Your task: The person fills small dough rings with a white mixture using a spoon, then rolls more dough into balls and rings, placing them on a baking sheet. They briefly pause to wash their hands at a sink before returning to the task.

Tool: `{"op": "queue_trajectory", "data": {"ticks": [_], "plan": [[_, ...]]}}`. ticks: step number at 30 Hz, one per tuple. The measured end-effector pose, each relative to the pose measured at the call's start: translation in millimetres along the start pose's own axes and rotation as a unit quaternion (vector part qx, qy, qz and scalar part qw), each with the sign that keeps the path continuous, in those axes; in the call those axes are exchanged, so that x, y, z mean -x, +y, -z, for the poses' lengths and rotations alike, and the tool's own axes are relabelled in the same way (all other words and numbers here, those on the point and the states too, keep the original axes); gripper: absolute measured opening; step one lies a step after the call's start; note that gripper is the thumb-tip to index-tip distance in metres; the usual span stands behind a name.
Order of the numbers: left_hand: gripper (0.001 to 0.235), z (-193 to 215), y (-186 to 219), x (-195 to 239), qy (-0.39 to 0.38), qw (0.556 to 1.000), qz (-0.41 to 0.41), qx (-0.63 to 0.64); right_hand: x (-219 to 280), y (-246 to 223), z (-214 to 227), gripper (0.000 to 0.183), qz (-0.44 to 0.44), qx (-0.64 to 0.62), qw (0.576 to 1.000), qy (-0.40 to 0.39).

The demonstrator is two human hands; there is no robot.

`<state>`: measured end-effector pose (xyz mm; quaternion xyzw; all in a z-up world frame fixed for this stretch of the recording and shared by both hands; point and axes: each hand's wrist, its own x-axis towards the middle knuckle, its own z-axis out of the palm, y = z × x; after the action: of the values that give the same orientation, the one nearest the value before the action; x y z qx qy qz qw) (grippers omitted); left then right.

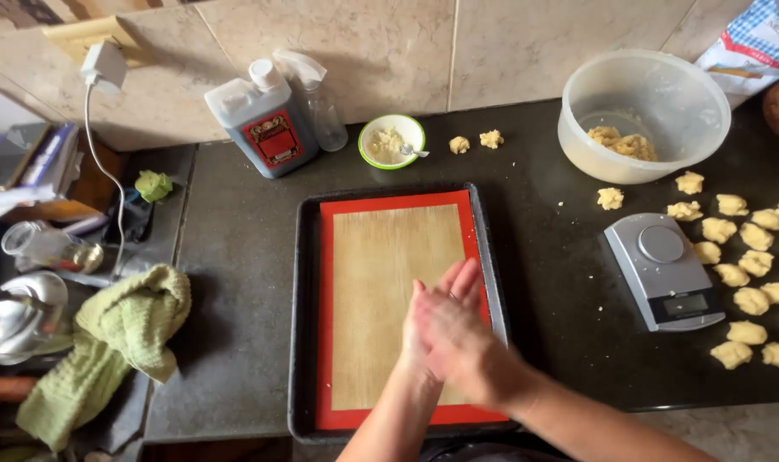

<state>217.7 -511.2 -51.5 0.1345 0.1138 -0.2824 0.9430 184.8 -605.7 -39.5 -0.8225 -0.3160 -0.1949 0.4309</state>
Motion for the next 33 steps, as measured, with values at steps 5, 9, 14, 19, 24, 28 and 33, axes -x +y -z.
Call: {"op": "queue_trajectory", "data": {"ticks": [5,9,14,19,24,28,33], "plan": [[0.063,-1,-2,15,-0.043,0.999,0.032,0.01,-19,-2,7,0.035,0.003,0.096,0.995,-0.021],[0.068,9,-21,6,-0.101,0.891,0.056,0.438,-15,-23,0,0.035,0.067,0.075,0.991,-0.089],[0.074,-8,1,19,-0.125,0.65,0.053,0.748,-15,-29,-10,0.06,0.047,-0.083,0.995,0.007],[0.069,-10,23,31,-0.022,0.969,0.002,0.248,-18,-21,-15,0.04,0.051,0.014,0.999,-0.001],[0.087,43,7,26,-0.152,0.982,0.095,0.051,-14,-29,-53,0.051,-0.022,0.22,0.975,0.035],[0.066,22,49,30,-0.062,0.996,-0.002,-0.066,-38,-45,-57,0.028,0.071,0.207,0.973,0.075],[0.071,40,65,50,-0.106,0.991,0.066,-0.052,-41,-45,-72,0.035,0.023,0.209,0.974,0.09]]}}
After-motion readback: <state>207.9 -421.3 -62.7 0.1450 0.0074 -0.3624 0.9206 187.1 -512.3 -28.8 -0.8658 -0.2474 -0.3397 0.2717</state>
